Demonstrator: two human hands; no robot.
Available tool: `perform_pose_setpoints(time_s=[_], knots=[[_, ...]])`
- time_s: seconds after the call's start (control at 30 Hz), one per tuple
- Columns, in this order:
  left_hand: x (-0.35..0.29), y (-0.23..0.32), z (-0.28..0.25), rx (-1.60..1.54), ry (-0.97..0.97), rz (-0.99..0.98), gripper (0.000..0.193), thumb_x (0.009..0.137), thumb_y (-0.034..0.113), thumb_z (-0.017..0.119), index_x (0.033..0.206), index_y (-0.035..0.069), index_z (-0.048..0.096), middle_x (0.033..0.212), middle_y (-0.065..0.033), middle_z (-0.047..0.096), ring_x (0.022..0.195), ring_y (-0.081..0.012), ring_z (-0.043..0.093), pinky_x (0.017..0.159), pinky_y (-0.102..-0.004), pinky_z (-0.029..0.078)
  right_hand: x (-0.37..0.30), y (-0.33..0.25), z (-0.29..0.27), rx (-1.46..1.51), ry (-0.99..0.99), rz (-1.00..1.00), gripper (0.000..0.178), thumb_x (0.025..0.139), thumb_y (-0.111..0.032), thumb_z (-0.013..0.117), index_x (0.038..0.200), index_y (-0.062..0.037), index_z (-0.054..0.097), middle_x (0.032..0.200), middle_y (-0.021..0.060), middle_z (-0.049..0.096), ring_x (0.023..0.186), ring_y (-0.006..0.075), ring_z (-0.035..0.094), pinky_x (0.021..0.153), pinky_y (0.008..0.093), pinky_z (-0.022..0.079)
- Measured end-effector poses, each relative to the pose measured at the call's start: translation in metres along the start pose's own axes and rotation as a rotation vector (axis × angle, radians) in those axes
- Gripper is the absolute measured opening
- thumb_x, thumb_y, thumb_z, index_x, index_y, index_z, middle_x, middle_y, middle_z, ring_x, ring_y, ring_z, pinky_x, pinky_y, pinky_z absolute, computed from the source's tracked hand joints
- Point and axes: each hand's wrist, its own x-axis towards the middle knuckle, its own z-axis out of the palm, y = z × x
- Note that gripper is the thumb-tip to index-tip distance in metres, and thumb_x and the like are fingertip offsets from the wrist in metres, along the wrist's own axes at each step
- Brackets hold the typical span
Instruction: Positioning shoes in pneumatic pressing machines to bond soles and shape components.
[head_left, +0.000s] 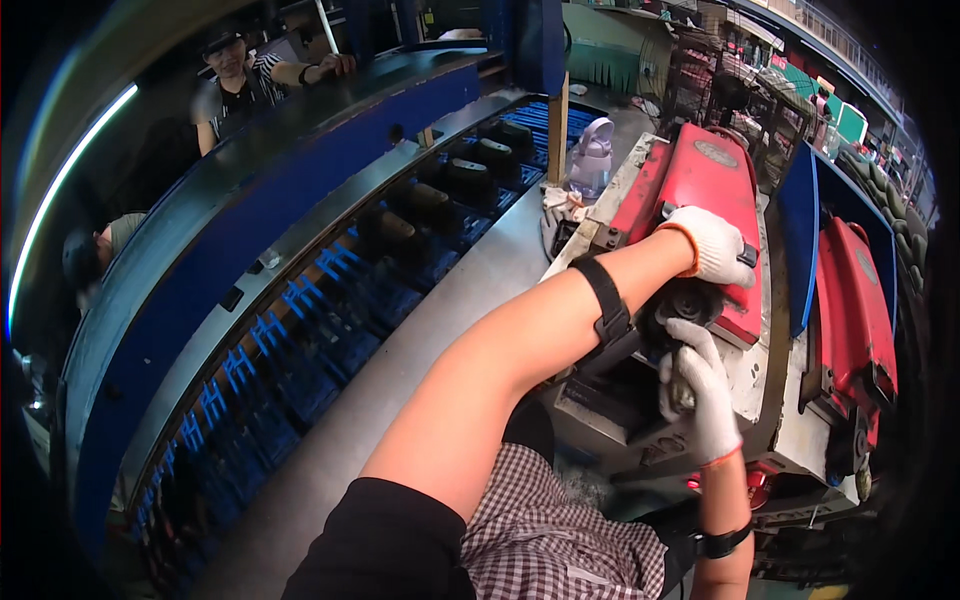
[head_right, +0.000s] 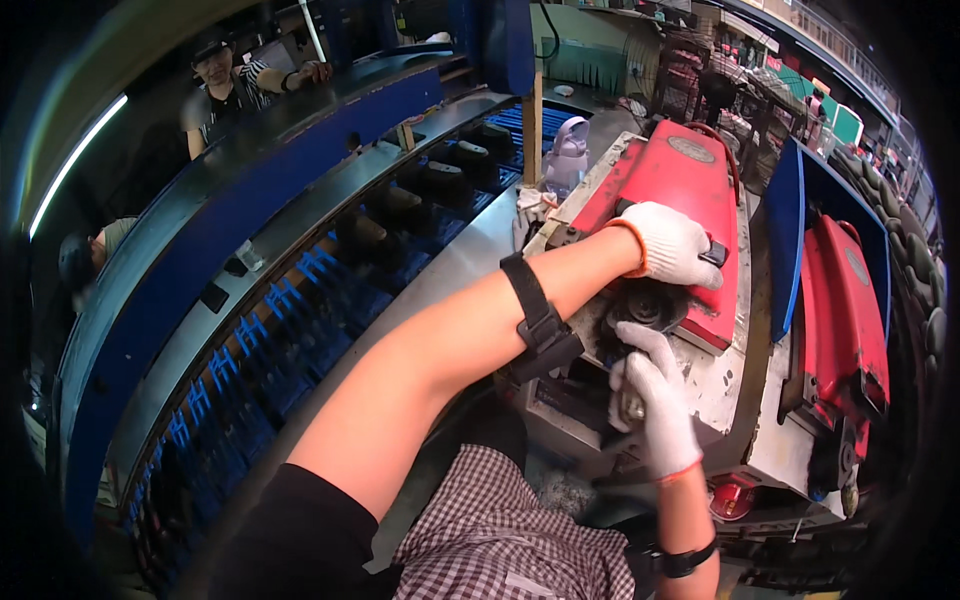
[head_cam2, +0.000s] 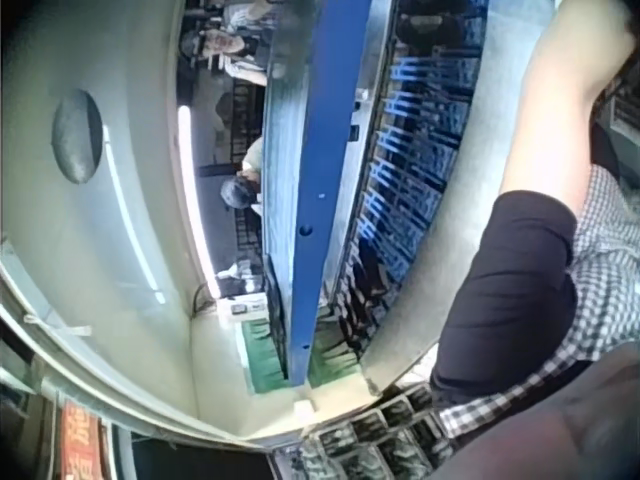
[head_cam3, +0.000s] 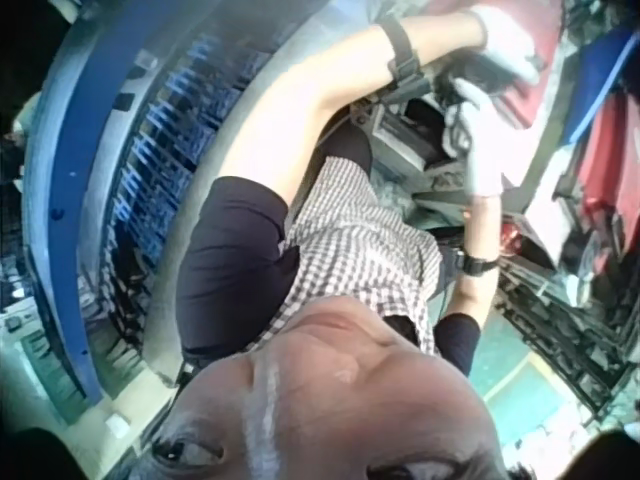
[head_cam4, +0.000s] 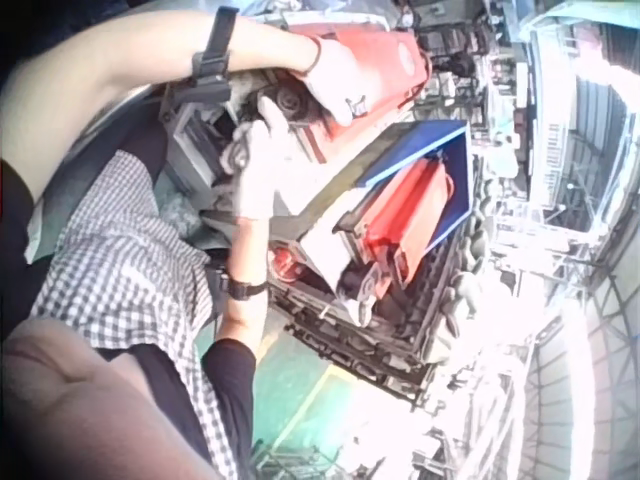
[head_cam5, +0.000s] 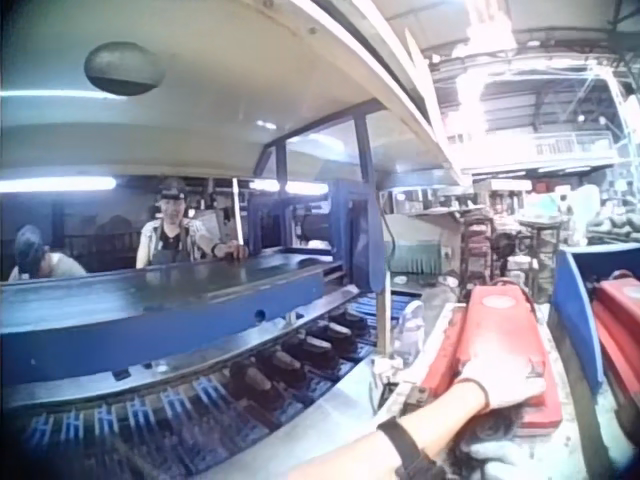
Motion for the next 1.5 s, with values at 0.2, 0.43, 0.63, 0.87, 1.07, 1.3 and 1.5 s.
perform_pose_setpoints(time_s=[0.2, 0.43, 0.63, 0.87, 1.07, 1.3, 1.5], knots=[[0.006, -0.003, -0.001, 0.003, -0.032, 0.03, 0.07, 0.089, 0.07, 0.056, 0.119, 0.012, 0.08, 0.122, -0.0163, 0.077, 0.111, -0.035, 0.073, 0.1, -0.045, 0.055, 0.006, 0.02, 0.056, -0.018, 0.229, -0.151, 0.06, 0.109, -0.028, 0.045, 0.164, -0.0087, 0.029, 0.091, 0.0079, 0.066, 0.051, 0.0134, 0.054, 0.044, 0.0255, 0.046], [0.006, 0.0, -0.007, -0.025, -0.02, 0.011, 0.07, 0.088, 0.069, 0.06, 0.121, 0.011, 0.08, 0.124, -0.0172, 0.076, 0.115, -0.0352, 0.072, 0.102, -0.0447, 0.054, -0.009, 0.009, 0.092, -0.215, -0.092, -0.038, 0.086, 0.106, -0.02, 0.052, 0.171, -0.0101, -0.004, 0.104, 0.0111, 0.072, 0.064, 0.0159, 0.061, 0.057, 0.0272, 0.055], [0.007, -0.01, -0.05, 0.086, -0.077, 0.082, 0.068, 0.081, 0.068, 0.067, 0.112, 0.01, 0.082, 0.111, -0.0189, 0.078, 0.103, -0.0361, 0.075, 0.094, -0.0447, 0.057, 0.001, -0.006, 0.07, -0.614, -0.176, -0.043, 0.069, 0.104, -0.016, 0.057, 0.165, -0.0022, 0.027, 0.109, 0.0296, 0.071, 0.101, 0.0378, 0.074, 0.092, 0.0425, 0.056], [0.009, -0.005, -0.104, 0.091, 0.274, 0.178, 0.042, 0.086, 0.048, 0.071, 0.105, 0.012, 0.081, 0.092, -0.0107, 0.078, 0.092, -0.0256, 0.075, 0.084, -0.0402, 0.058, 0.005, -0.077, -0.008, -0.6, -0.447, 0.023, 0.047, 0.109, -0.03, 0.055, 0.15, -0.0071, 0.059, 0.114, 0.0106, 0.072, 0.099, 0.0181, 0.068, 0.094, 0.034, 0.055], [0.009, -0.032, -0.131, 0.245, 0.837, 0.519, 0.06, 0.092, 0.037, 0.07, 0.141, 0.003, 0.062, 0.132, -0.024, 0.067, 0.123, -0.0409, 0.064, 0.11, -0.048, 0.049, 0.11, -0.087, -0.062, -0.879, 0.035, -0.37, 0.047, 0.102, -0.024, 0.058, 0.146, -0.0056, 0.062, 0.108, 0.0135, 0.075, 0.1, 0.0231, 0.072, 0.088, 0.0336, 0.058], [-0.015, -0.054, -0.072, 0.325, 1.208, 0.457, 0.055, 0.085, 0.037, 0.074, 0.131, 0.008, 0.069, 0.131, -0.0162, 0.071, 0.127, -0.033, 0.065, 0.112, -0.0461, 0.048, 0.257, -0.054, -0.066, -1.462, 0.291, 0.057, 0.108, 0.082, -0.077, 0.066, 0.168, -0.0192, 0.035, 0.167, 0.0344, 0.028, 0.146, 0.06, 0.04, 0.118, 0.0604, 0.039], [-0.103, -0.067, 0.02, -0.215, 0.919, 0.048, 0.088, 0.088, 0.031, 0.08, 0.162, 0.008, 0.039, 0.162, -0.0188, 0.045, 0.148, -0.0394, 0.046, 0.125, -0.0471, 0.035, 0.259, -0.059, -0.093, -1.042, 0.251, -0.211, 0.09, 0.086, -0.046, 0.069, 0.166, -0.0179, 0.041, 0.162, 0.0305, 0.045, 0.144, 0.0397, 0.054, 0.119, 0.0449, 0.042]])
